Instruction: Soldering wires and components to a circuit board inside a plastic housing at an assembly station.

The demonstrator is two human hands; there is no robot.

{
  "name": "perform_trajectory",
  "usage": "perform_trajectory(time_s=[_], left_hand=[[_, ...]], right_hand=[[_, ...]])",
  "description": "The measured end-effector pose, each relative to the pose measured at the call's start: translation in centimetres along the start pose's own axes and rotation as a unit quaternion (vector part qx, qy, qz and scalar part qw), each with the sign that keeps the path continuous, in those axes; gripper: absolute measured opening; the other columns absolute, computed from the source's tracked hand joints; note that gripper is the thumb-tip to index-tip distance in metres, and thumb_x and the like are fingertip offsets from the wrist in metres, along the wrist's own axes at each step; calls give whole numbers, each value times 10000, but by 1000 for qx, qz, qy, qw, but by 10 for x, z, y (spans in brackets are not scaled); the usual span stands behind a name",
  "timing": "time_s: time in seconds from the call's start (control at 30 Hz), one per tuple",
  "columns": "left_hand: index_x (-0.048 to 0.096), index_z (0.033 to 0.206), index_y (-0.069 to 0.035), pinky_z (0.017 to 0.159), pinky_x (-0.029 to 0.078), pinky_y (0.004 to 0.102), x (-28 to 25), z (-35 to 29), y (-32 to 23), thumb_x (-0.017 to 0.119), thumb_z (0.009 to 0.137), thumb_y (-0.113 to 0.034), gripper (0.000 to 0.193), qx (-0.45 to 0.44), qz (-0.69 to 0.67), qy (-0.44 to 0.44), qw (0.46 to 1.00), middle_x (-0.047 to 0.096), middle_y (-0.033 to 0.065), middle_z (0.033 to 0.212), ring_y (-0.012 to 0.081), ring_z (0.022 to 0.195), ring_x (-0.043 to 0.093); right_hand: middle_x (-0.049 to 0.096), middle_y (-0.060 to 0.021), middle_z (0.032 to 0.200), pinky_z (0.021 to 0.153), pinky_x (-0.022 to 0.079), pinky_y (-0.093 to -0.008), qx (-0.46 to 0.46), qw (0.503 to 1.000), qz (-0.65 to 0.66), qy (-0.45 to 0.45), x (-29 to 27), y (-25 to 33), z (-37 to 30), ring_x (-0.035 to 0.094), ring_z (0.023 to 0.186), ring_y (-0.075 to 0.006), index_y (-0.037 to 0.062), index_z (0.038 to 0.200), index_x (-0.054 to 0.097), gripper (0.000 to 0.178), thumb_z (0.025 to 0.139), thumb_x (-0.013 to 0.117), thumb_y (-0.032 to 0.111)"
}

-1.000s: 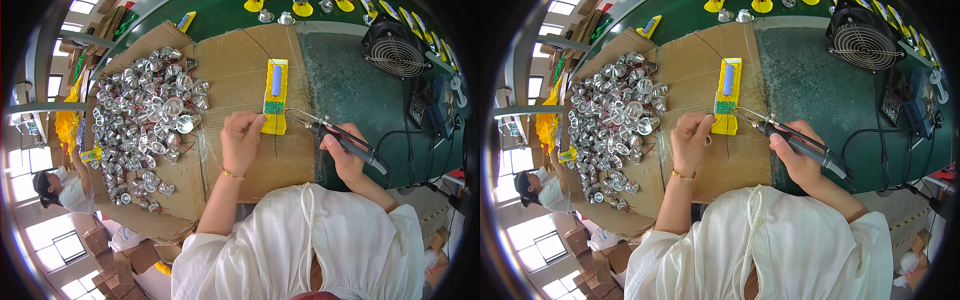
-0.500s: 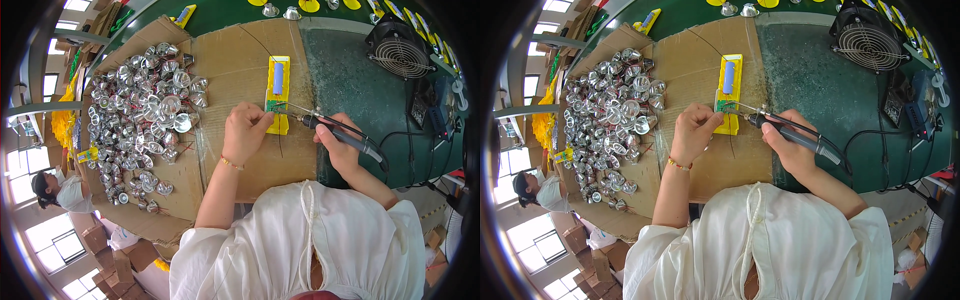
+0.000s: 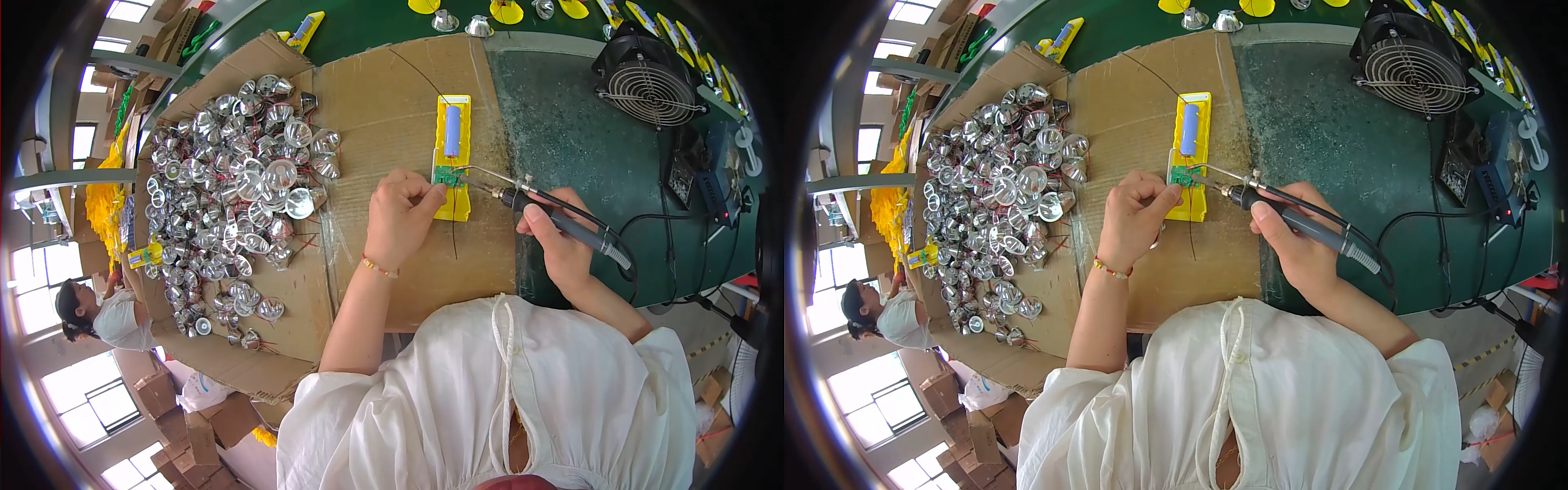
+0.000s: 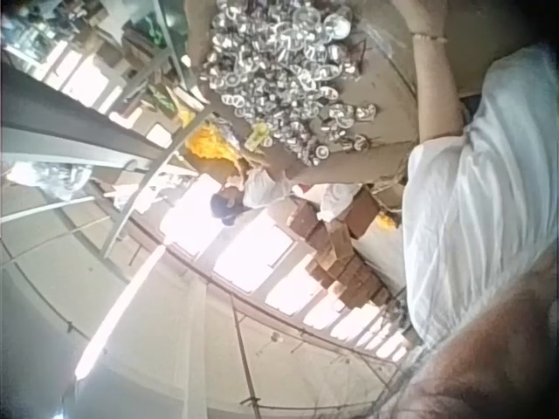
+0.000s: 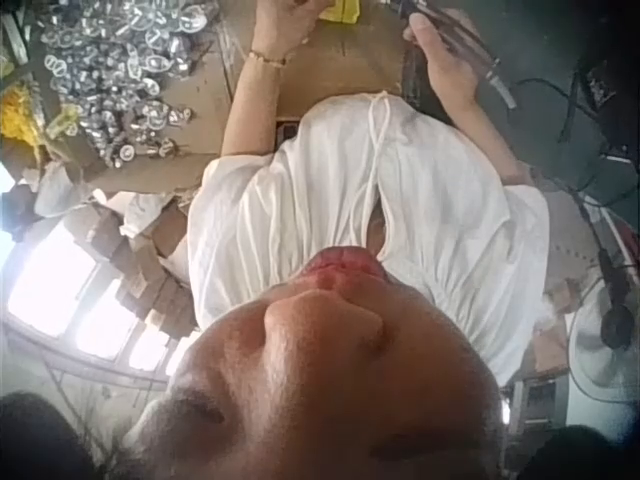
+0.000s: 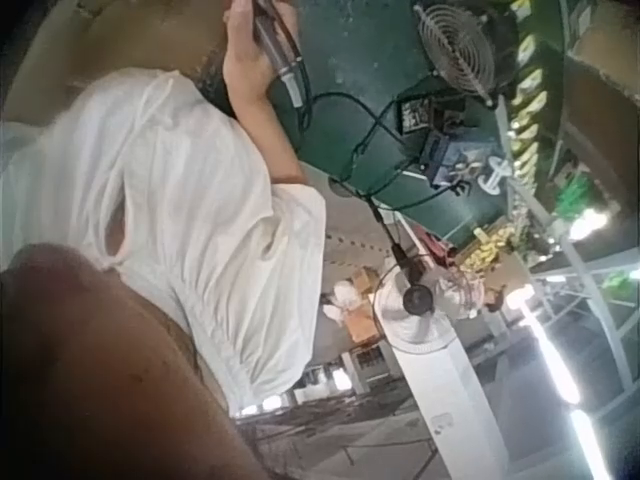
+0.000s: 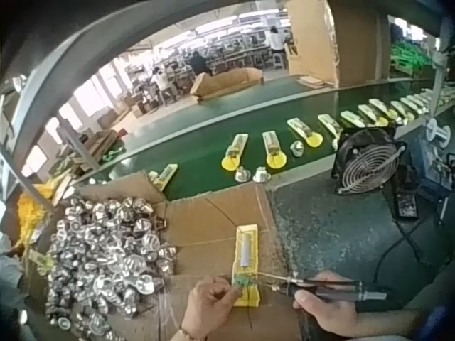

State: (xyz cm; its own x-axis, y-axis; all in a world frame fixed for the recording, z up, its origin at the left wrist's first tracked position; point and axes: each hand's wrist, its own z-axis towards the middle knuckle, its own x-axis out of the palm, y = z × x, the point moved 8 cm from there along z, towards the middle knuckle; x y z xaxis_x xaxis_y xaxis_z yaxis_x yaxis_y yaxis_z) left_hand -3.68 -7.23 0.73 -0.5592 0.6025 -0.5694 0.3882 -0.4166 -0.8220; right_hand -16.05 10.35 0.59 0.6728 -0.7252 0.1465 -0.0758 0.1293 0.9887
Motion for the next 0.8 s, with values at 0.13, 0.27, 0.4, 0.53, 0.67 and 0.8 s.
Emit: perform_trajectory(time_s=[0.13,0.27,0.4,0.53,0.67,0.8], left_hand=[[649,676,-16,589,418,300,1,0,2,670,737,-144,144,8,5,0,1000,564,75,704,194,665,523],[653,681,-18,615,430,302,-1,-4,-1,683,727,-145,138,-15,-4,-9,1000,580,73,722,199,687,536],[656,688,-18,626,436,302,0,-4,0,690,722,-146,137,1,0,-19,1000,584,73,733,195,697,542],[657,695,-13,621,439,299,2,-4,6,692,721,-144,138,-49,-33,-7,998,585,73,741,189,701,548],[655,700,-6,608,439,294,2,-3,7,691,721,-139,140,-74,-46,4,996,583,74,740,183,688,550],[653,695,-3,603,437,294,2,-2,5,691,721,-142,146,-48,-38,3,998,580,75,733,182,675,548]], right_hand=[[595,-80,709,584,481,-224,1,1000,-21,10,4,2,0,580,625,-111,-24,918,541,139,832,588,74],[604,-68,712,567,467,-210,17,1000,16,1,2,0,-2,571,629,-86,-23,900,544,149,809,625,64],[606,-57,683,554,451,-199,6,999,-48,1,-2,1,-4,560,610,-71,-17,865,549,137,798,636,65],[592,-33,647,514,430,-193,-32,996,-76,19,3,12,-1,536,568,-54,-15,834,553,129,781,645,59],[580,-24,629,486,419,-195,-102,979,-173,39,8,30,1,516,539,-46,-11,817,557,125,772,649,59],[597,-41,657,530,436,-201,-51,994,-97,1,0,16,-6,544,584,-63,-14,854,550,134,786,640,59]])
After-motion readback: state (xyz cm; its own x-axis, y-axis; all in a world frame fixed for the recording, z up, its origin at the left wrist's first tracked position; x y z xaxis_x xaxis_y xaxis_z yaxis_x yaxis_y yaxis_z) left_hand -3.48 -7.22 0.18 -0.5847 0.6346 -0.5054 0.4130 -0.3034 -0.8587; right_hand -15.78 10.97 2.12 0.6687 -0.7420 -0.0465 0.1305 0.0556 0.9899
